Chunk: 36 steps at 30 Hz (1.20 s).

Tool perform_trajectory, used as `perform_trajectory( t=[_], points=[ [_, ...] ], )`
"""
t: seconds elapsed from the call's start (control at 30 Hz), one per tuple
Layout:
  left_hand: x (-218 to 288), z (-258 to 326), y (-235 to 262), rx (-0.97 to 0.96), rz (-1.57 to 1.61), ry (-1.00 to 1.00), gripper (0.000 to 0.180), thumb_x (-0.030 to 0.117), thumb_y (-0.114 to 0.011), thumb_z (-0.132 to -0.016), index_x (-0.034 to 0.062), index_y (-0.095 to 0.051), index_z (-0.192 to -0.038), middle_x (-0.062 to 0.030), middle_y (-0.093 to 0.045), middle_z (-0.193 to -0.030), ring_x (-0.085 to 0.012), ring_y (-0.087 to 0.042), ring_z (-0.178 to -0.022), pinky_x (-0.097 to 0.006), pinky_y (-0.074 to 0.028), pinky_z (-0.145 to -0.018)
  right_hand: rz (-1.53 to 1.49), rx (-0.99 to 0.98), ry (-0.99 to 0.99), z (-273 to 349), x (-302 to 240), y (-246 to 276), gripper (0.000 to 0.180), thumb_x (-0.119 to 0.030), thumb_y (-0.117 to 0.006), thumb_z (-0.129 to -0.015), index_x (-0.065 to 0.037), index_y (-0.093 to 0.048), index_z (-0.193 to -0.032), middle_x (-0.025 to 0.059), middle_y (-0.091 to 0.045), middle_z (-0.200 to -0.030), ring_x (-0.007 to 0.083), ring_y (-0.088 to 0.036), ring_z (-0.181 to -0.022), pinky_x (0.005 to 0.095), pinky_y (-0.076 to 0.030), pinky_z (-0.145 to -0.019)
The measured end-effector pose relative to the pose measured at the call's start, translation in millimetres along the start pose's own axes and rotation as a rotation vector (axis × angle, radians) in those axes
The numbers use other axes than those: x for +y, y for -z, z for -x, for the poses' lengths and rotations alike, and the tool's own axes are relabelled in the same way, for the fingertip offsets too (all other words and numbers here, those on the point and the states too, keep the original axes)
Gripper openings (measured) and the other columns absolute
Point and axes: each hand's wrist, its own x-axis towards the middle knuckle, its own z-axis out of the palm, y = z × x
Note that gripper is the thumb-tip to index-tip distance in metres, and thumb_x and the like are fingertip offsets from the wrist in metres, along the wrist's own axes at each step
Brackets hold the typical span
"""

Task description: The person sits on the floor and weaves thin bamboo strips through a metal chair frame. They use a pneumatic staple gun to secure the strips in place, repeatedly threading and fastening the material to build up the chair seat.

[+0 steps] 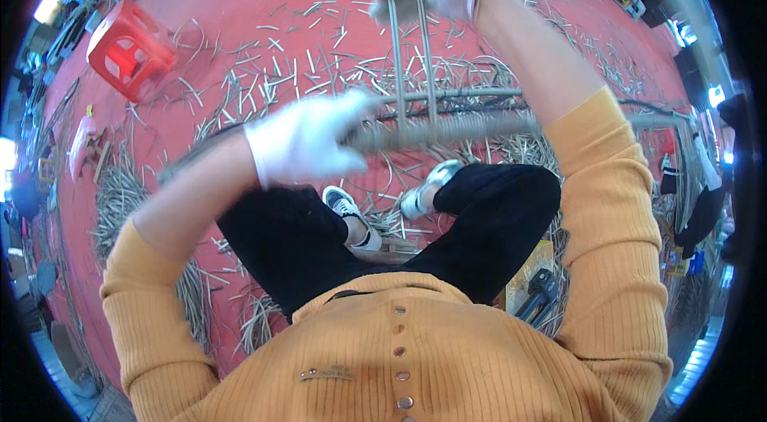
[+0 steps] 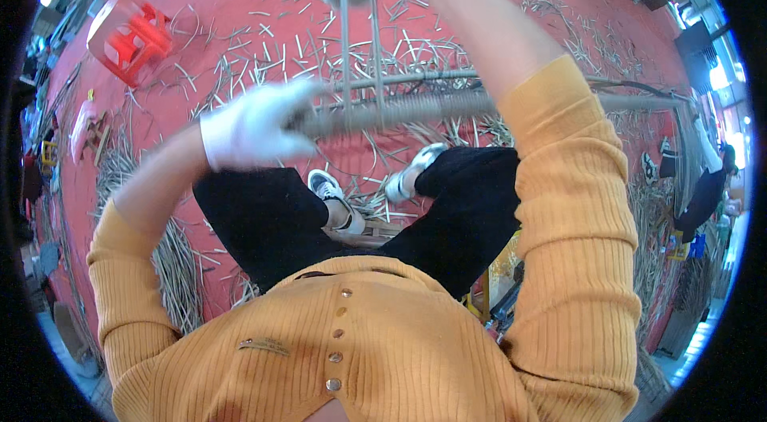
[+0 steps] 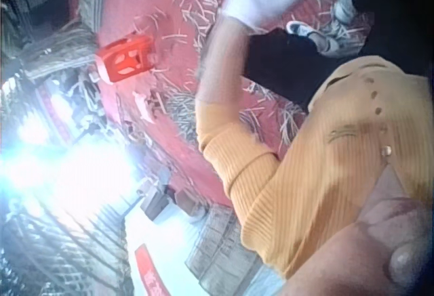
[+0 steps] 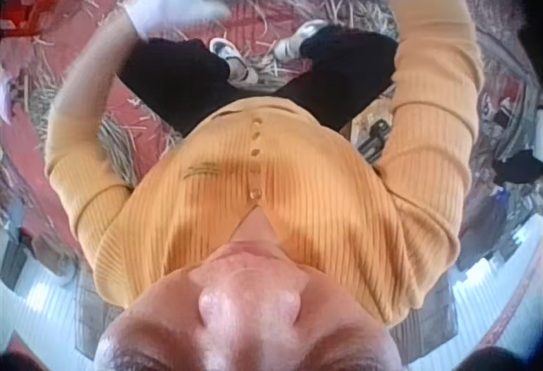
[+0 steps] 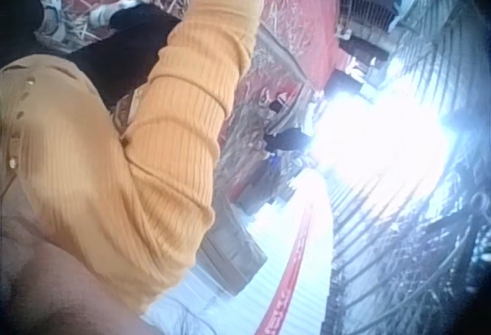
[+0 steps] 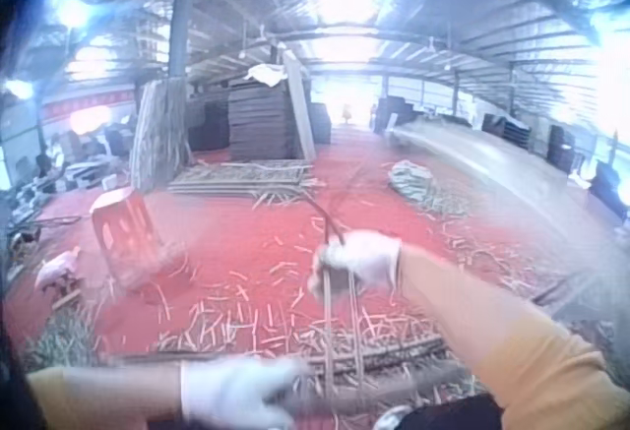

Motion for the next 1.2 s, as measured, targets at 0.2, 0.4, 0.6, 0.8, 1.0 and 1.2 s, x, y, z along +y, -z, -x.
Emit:
perform_trajectory(
  t=[0.2,0.4,0.6,0.8,1.0,1.2],
  points=[
    [26.4,69.2,-142.6,-0.165,0.235,0.077,0.049,0.012,-0.071,-0.078,0.0035,-0.054,-0.124,-0.0233,-0.06,-0.104,-0.0425,-0.058,-0.104,-0.05,-0.047,-0.091,-0.292,0.067,-0.446,-6.0,229.1,-51.4,0.026,-0.03,-0.062,-0.101,-0.005,-0.069,-0.106,0.0132,-0.075,-0.104,0.0273,-0.073,-0.097,0.0409,-0.056,-0.089],
    [-2.0,59.9,-156.3,-0.456,0.409,-0.096,0.045,0.023,-0.061,-0.091,0.0057,-0.052,-0.132,-0.0226,-0.066,-0.088,-0.0405,-0.066,-0.093,-0.048,-0.053,-0.092,0.226,0.189,-0.397,-22.0,364.5,-80.3,0.035,-0.035,-0.055,-0.104,-0.005,-0.072,-0.107,0.0094,-0.074,-0.108,0.0228,-0.066,-0.102,0.0378,-0.048,-0.094],
    [-164.4,-93.9,-160.6,0.067,0.208,0.191,0.022,0.023,-0.061,-0.095,0.0057,-0.071,-0.102,-0.0171,-0.071,-0.096,-0.0327,-0.07,-0.092,-0.043,-0.054,-0.083,0.454,0.156,-0.541,-37.4,373.6,-79.3,0.044,-0.044,-0.051,-0.101,-0.005,-0.072,-0.106,0.0178,-0.073,-0.1,0.0325,-0.069,-0.096,0.0431,-0.049,-0.089],
    [-264.1,-137.2,-231.9,0.107,0.397,0.528,0.023,0.022,-0.06,-0.094,0.0059,-0.074,-0.1,-0.0153,-0.072,-0.097,-0.0305,-0.069,-0.096,-0.04,-0.052,-0.089,0.506,0.07,-0.67,-40.8,362.2,-74.4,0.045,-0.043,-0.05,-0.091,-0.011,-0.074,-0.111,0.025,-0.069,-0.116,0.0417,-0.066,-0.107,0.0488,-0.049,-0.095],
    [-263.0,-129.5,-232.6,0.169,0.368,0.466,0.022,0.02,-0.058,-0.095,0.0055,-0.073,-0.101,-0.0147,-0.073,-0.097,-0.0292,-0.07,-0.095,-0.039,-0.052,-0.088,0.472,0.08,-0.741,-46.0,358.1,-76.9,0.047,-0.046,-0.049,-0.093,-0.012,-0.074,-0.113,0.0236,-0.069,-0.118,0.0397,-0.065,-0.111,0.0466,-0.049,-0.098],
    [-245.8,-133.8,-231.5,0.216,0.261,0.3,0.019,0.026,-0.067,-0.091,0.0092,-0.076,-0.097,-0.014,-0.072,-0.094,-0.0316,-0.069,-0.09,-0.04,-0.053,-0.082,0.506,0.04,-0.732,-48.9,376.0,-75.5,0.044,-0.044,-0.053,-0.097,-0.008,-0.074,-0.113,0.0193,-0.072,-0.111,0.0339,-0.068,-0.104,0.0424,-0.05,-0.095]
  ],
)
